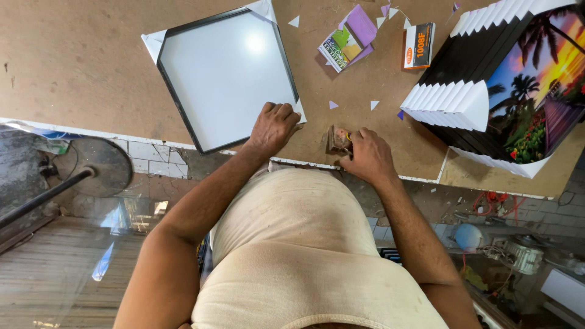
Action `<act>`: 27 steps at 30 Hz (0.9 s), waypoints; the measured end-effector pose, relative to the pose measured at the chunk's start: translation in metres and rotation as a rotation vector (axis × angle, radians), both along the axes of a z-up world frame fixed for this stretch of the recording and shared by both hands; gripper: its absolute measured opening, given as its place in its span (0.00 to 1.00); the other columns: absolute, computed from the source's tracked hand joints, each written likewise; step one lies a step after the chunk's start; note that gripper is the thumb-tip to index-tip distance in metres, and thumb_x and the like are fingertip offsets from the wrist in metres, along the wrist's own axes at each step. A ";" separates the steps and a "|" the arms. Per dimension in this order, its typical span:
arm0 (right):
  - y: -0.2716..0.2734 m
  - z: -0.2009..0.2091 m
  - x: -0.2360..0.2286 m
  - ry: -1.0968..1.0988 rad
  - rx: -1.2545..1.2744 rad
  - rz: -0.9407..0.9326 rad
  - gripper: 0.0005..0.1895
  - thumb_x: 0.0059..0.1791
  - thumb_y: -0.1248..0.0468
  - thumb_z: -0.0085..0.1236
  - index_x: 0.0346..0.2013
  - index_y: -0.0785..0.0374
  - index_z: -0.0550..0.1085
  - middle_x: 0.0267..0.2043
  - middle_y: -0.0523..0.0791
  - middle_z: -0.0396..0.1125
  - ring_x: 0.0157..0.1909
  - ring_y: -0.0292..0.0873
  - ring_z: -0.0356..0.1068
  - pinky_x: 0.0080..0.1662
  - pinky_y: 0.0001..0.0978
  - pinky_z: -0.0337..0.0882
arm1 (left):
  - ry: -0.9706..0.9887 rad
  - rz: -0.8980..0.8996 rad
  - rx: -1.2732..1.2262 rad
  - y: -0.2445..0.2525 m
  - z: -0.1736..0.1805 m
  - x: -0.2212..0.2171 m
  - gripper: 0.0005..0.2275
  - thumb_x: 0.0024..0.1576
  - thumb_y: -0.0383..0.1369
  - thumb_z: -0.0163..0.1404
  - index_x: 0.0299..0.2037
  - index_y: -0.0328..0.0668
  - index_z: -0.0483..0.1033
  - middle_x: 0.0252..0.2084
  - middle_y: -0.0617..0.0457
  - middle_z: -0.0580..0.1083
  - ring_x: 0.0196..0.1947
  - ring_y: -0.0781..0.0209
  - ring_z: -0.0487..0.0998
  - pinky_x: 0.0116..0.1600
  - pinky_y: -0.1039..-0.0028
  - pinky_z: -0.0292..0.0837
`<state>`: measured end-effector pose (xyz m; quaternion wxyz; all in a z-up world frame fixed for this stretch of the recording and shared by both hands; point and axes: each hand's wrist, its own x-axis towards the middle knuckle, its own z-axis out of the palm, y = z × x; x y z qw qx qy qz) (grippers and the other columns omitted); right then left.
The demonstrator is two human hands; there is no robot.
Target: The person assembles picture frames by placing printed images into black frames and securing them with white corner pieces. They repeatedly position the image, press down the corners, and stack completed frames on the table.
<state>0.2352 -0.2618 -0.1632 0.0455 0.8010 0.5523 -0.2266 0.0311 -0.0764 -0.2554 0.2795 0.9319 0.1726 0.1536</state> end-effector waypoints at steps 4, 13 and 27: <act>0.010 -0.010 -0.015 0.135 -0.065 -0.096 0.19 0.48 0.51 0.57 0.36 0.67 0.75 0.34 0.56 0.72 0.39 0.60 0.74 0.42 0.53 0.73 | -0.005 0.010 0.071 0.004 0.008 -0.005 0.10 0.53 0.40 0.58 0.36 0.44 0.77 0.66 0.46 0.73 0.67 0.51 0.64 0.62 0.53 0.58; 0.047 -0.021 -0.035 0.182 0.095 -0.016 0.23 0.53 0.48 0.54 0.35 0.69 0.74 0.25 0.54 0.71 0.28 0.56 0.75 0.33 0.48 0.73 | 0.170 -0.073 -0.042 0.016 0.017 -0.004 0.15 0.59 0.48 0.53 0.41 0.47 0.78 0.66 0.66 0.72 0.75 0.65 0.53 0.71 0.47 0.50; 0.057 -0.026 -0.050 0.175 0.298 -0.131 0.26 0.49 0.43 0.61 0.25 0.63 0.74 0.19 0.50 0.69 0.22 0.51 0.72 0.28 0.45 0.70 | 0.152 -0.072 -0.037 0.017 0.013 -0.004 0.15 0.59 0.48 0.54 0.45 0.46 0.78 0.69 0.63 0.69 0.76 0.64 0.53 0.72 0.48 0.51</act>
